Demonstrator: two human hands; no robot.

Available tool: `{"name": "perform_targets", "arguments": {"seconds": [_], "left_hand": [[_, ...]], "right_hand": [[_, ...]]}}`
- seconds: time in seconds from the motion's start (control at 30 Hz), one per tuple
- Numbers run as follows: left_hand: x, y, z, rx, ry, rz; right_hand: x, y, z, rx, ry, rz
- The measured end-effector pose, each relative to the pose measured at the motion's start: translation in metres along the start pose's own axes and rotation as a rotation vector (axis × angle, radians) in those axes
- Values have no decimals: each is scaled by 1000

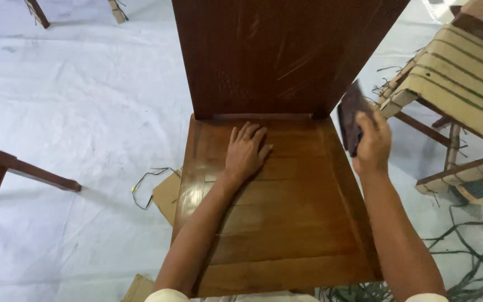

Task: Sanding a wooden chair and wrapping its legs with protective cardboard.

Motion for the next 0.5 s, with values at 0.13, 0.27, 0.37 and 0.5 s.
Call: {"name": "perform_targets", "arguments": {"seconds": [0.13,0.27,0.37,0.5], "left_hand": [[-3,-12,-2,21,-22,-37],[-4,-6,-2,0,18,-1],[-4,-5,-3,-12,33,13],[-4,-6,-7,-34,49,2]], "right_hand": [[-59,-34,-27,107,354,278],[-28,-82,-36,128,781,1015],[35,-93,-25,20,862,1232],[64,-105,-5,-162,850,1288]]}}
Point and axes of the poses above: each hand's wrist, its own z-axis away from the middle knuckle, its own y-axis out of the back of the hand, x = y × z, the point moved 9 cm from there along -z, towards the middle knuckle, and after that the axes turned 6 degrees about -y, right-handed, at the moved point
